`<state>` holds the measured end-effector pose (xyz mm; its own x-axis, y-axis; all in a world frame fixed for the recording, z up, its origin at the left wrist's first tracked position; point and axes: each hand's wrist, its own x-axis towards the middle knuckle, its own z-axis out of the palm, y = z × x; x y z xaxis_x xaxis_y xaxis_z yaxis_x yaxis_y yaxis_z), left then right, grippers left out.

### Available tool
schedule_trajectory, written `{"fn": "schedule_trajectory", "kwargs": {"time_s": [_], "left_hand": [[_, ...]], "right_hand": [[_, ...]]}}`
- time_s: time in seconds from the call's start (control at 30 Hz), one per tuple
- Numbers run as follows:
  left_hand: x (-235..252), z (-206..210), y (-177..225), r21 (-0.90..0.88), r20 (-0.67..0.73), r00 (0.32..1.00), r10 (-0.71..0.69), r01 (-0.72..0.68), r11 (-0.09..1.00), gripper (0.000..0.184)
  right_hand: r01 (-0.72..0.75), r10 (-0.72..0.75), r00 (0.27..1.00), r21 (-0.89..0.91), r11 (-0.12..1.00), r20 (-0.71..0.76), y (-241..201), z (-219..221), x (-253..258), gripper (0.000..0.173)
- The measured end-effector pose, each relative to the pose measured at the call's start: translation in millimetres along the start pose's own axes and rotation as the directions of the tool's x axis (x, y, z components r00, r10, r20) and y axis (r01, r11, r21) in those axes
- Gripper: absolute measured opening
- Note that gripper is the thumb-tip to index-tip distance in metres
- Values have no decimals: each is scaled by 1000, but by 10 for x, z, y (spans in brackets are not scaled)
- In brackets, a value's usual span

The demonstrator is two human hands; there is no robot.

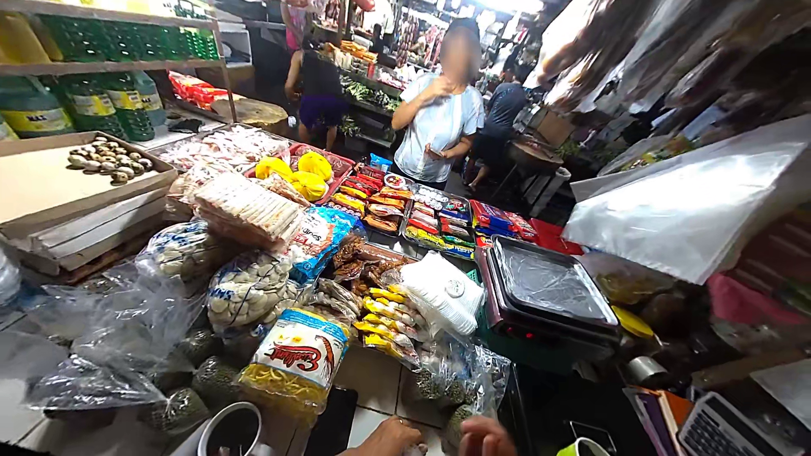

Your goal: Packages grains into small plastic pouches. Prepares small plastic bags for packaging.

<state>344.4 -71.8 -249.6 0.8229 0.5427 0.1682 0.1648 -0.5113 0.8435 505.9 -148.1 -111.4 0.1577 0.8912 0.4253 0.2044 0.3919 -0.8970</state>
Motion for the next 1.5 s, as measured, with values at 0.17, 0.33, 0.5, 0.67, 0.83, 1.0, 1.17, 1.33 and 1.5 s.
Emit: {"fn": "schedule_trajectory", "kwargs": {"time_s": [0.17, 0.33, 0.5, 0.67, 0.83, 1.0, 1.17, 1.33, 1.5], "left_hand": [[31, 7, -31, -48, 42, 999, -10, 12, 999, 23], [40, -36, 21, -68, 52, 997, -52, 56, 996, 22], [-85, 177, -83, -83, -184, 981, -58, 44, 996, 22], [-230, 98, -122, -44, -305, 951, 57, -74, 996, 28], [-173, 153, -224, 148, -309, 940, 144, -102, 984, 33], [-45, 128, -140, 344, -53, 997, -51, 66, 937, 28], [-50, -25, 188, 339, -47, 999, -7, 22, 941, 34], [-78, -48, 191, 124, 47, 998, -33, 27, 992, 30], [-2, 80, -24, 119, 71, 997, -10, 2, 993, 29]], "right_hand": [[-415, 478, 877, -562, 715, -40, 233, -440, -71, 43], [-256, 491, 755, -494, 831, 435, 286, 28, -223, 52], [51, 135, 834, -318, 947, 535, 340, 198, -89, 25], [17, 43, 920, -151, 988, 391, 252, 275, -177, 29], [148, -71, 915, -168, 975, 396, 174, 270, -66, 45], [212, -98, 856, -173, 962, 508, 180, 293, -108, 47], [218, -138, 898, -151, 964, 418, 179, 293, -95, 48], [181, -106, 901, -142, 973, 421, 143, 235, 22, 50], [100, -47, 992, -514, 852, 115, 127, 159, 944, 48]]}}
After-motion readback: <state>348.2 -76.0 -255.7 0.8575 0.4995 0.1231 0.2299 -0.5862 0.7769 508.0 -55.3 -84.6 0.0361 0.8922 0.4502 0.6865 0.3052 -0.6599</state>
